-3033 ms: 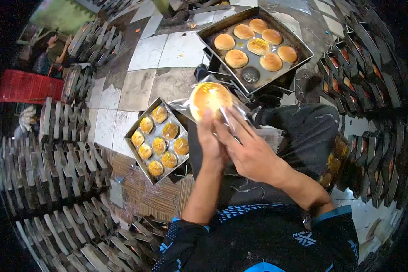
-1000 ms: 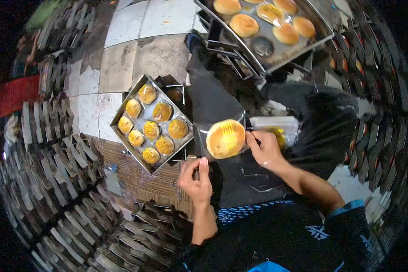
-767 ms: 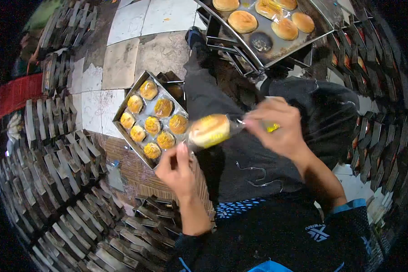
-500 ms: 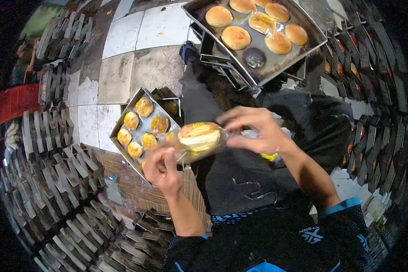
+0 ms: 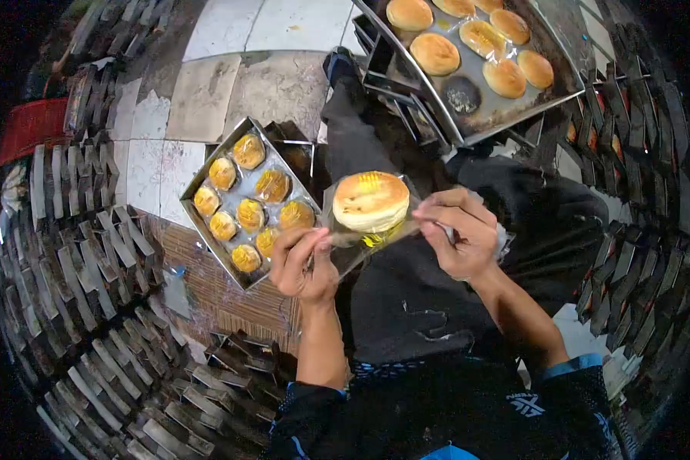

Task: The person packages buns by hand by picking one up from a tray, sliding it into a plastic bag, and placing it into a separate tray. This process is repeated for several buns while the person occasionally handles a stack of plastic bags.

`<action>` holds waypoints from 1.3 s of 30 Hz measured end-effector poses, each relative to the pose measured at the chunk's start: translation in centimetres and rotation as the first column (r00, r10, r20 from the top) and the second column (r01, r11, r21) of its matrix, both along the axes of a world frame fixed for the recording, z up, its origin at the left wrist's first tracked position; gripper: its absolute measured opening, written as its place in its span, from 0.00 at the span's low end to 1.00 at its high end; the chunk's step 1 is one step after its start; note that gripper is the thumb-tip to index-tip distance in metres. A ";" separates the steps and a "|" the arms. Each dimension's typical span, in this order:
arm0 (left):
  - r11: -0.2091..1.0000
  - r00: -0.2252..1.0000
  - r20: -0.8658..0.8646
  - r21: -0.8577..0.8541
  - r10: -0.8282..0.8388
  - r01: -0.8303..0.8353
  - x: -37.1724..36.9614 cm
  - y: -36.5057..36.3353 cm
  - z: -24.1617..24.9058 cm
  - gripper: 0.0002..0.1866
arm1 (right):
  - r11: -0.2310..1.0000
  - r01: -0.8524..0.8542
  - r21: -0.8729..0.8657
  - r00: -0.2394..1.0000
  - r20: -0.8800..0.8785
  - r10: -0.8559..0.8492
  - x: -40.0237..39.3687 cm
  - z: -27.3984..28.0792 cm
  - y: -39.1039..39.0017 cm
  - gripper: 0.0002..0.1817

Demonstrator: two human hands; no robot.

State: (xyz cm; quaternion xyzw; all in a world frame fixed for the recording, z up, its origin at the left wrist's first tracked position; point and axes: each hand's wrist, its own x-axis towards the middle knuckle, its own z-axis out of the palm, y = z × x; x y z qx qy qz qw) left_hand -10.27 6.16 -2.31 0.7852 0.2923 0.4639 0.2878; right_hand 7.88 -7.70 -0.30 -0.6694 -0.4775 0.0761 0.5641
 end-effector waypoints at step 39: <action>0.610 0.938 0.224 -0.715 -0.265 0.343 10.8 -6.4 1.3 0.43 | 0.954 0.288 -0.077 0.608 -0.756 -0.244 4.3 2.4 -4.3 0.29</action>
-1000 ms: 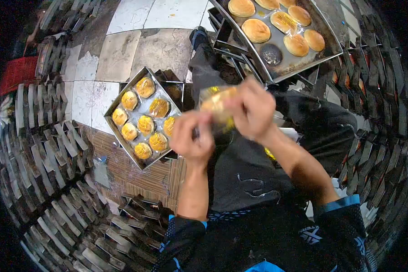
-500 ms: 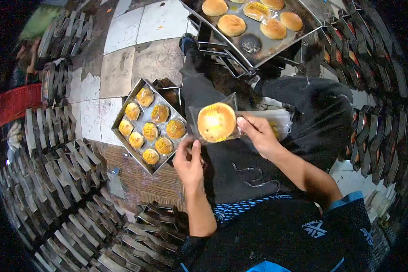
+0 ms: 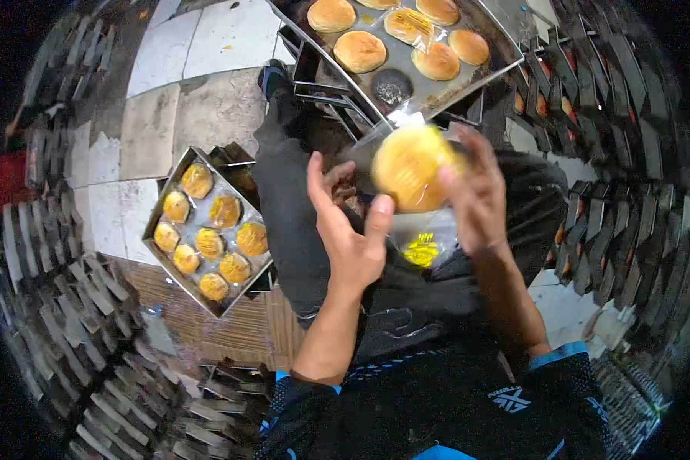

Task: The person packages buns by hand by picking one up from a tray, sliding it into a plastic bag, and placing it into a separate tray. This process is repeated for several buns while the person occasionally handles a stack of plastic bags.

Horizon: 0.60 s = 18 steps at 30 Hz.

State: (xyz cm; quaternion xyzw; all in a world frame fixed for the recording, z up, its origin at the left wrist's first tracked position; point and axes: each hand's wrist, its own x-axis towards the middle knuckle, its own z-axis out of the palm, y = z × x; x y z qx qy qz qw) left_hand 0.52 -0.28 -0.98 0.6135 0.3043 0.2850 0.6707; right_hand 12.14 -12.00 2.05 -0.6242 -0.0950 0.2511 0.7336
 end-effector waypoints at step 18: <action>0.746 0.790 -0.481 0.346 -0.380 0.569 -0.2 -2.5 -3.4 0.13 | 0.668 -0.302 -0.680 0.648 0.368 0.667 -0.1 -2.5 -6.3 0.05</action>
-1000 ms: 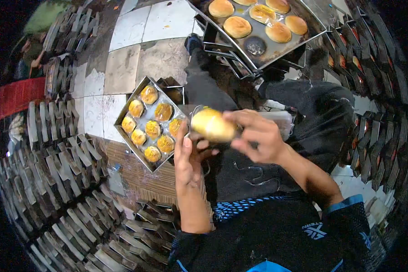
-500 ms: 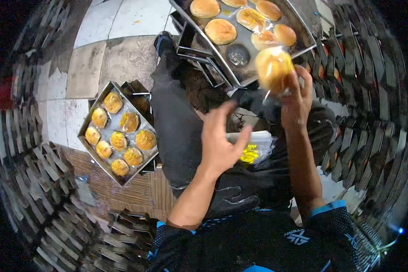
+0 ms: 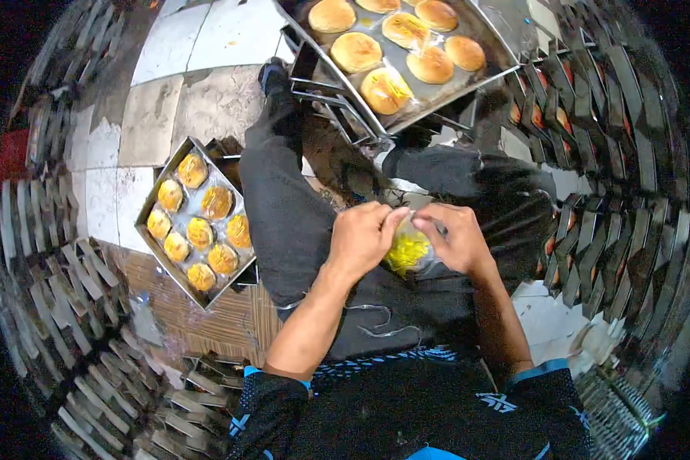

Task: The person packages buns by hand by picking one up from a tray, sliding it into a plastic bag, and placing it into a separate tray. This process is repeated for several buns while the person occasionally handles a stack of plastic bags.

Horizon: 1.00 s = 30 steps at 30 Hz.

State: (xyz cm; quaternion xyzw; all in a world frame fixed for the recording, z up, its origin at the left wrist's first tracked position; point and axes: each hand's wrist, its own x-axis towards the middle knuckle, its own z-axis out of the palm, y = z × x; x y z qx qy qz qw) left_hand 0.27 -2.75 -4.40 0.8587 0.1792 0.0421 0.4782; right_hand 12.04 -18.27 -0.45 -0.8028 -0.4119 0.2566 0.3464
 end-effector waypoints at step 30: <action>0.336 0.494 0.094 -0.839 0.864 -0.428 -1.3 8.9 -0.6 0.08 | 0.771 0.617 -0.154 0.763 -0.122 -0.635 18.3 -4.1 11.0 0.44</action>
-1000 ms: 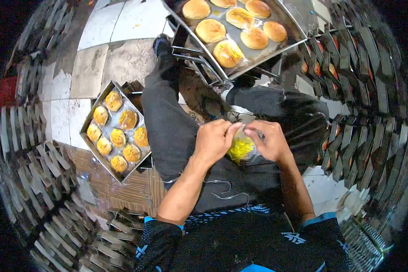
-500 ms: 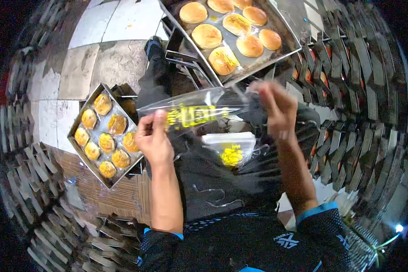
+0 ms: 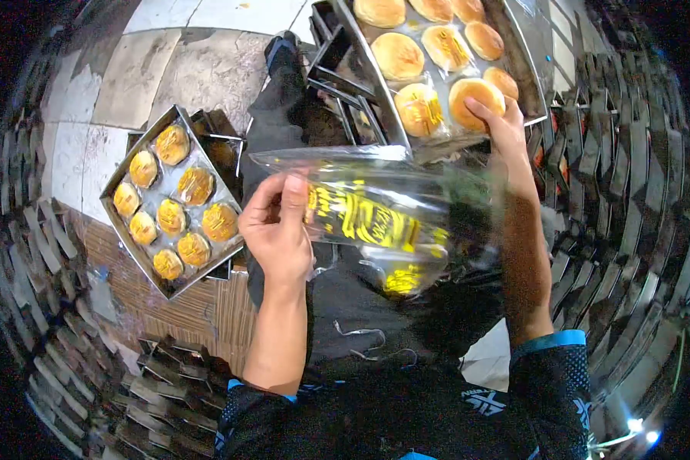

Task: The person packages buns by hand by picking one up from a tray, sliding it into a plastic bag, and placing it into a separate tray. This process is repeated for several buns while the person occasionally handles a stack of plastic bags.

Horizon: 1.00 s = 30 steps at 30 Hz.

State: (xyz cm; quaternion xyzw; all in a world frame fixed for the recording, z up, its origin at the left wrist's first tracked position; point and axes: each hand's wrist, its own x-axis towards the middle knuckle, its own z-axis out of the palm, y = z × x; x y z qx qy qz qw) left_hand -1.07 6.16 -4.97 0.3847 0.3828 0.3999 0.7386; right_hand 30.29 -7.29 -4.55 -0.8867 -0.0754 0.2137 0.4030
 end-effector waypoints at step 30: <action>0.923 0.855 0.501 -0.250 -0.137 0.294 -2.0 -7.7 14.0 0.31 | 0.387 -0.780 0.492 0.610 0.460 0.645 -24.7 14.2 -8.5 0.05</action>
